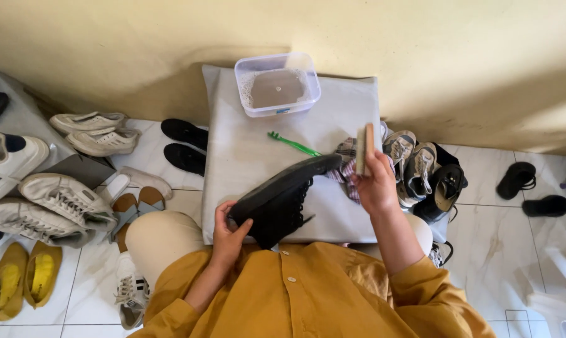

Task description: The person cleans a black shoe using a brush and a cloth. They dip the brush into a container of soapy water and scrub the shoe, then wipe it with the cloth. The person repeats this process, focusing on different parts of the shoe.

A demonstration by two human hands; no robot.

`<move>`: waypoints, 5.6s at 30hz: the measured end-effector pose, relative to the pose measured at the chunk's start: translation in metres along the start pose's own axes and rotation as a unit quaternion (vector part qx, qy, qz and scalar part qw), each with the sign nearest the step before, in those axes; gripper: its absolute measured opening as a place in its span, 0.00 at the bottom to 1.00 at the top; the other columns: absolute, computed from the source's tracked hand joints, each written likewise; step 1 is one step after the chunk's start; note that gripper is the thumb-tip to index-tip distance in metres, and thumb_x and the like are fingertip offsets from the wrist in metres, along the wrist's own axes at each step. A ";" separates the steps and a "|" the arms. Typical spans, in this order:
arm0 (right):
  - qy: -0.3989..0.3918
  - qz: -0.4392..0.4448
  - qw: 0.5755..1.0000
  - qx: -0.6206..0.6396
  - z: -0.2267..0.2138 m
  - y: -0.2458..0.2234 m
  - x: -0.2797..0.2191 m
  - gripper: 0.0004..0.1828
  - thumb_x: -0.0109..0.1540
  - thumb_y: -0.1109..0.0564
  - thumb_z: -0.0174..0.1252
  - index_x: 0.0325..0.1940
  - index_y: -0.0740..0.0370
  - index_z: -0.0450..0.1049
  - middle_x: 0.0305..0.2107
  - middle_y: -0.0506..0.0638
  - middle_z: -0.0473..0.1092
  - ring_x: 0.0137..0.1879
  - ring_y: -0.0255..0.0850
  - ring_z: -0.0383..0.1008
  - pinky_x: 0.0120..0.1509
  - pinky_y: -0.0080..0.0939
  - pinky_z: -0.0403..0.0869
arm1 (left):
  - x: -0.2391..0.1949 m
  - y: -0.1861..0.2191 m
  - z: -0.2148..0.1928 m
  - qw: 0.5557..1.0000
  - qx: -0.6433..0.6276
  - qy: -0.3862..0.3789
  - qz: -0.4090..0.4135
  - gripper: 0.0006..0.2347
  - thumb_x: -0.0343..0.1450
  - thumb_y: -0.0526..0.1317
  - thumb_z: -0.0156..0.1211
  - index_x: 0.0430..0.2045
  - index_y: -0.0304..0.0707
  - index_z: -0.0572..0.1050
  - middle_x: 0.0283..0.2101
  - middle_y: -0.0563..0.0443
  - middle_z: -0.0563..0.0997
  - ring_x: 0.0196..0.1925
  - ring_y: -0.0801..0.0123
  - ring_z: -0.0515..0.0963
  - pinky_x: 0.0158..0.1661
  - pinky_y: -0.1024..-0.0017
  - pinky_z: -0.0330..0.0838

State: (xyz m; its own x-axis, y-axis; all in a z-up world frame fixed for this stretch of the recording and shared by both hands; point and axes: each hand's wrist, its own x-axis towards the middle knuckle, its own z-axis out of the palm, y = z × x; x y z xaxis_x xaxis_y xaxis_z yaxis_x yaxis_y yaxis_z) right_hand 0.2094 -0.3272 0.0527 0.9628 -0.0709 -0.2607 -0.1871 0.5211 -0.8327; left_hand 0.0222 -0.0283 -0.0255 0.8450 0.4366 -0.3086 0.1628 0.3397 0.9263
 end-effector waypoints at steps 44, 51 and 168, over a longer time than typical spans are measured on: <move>-0.180 -0.195 0.622 -0.737 0.181 -0.012 0.172 0.28 0.63 0.43 0.60 0.62 0.60 0.69 0.49 0.57 0.65 0.54 0.62 0.75 0.60 0.60 0.75 | -0.005 0.053 0.011 0.981 0.164 -0.068 -0.078 0.28 0.68 0.42 0.69 0.65 0.53 0.69 0.70 0.36 0.65 0.75 0.44 0.58 0.68 0.53 0.60; -0.176 -0.232 0.526 -0.799 0.142 -0.008 0.134 0.28 0.68 0.49 0.50 0.73 0.55 0.59 0.49 0.59 0.59 0.52 0.65 0.75 0.59 0.59 0.77 | -0.013 0.057 0.019 0.982 0.163 -0.055 -0.079 0.28 0.69 0.44 0.68 0.66 0.53 0.67 0.71 0.36 0.64 0.76 0.45 0.56 0.70 0.52 0.56; 0.002 -0.176 0.791 -0.586 -0.018 0.048 0.039 0.28 0.67 0.39 0.57 0.72 0.24 0.64 0.47 0.56 0.70 0.53 0.61 0.76 0.57 0.58 0.75 | -0.012 0.040 0.021 0.987 0.151 -0.034 -0.050 0.29 0.62 0.39 0.76 0.61 0.48 0.75 0.59 0.32 0.77 0.38 0.65 0.85 0.41 0.70 0.83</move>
State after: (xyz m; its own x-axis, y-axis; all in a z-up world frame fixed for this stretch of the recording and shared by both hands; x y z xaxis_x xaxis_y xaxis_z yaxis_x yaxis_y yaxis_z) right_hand 0.2344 -0.3202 -0.0066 0.9953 -0.0409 0.0879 0.0369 -0.6784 -0.7337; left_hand 0.0294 -0.0372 0.0194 0.8472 0.3537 -0.3964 0.3829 0.1108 0.9171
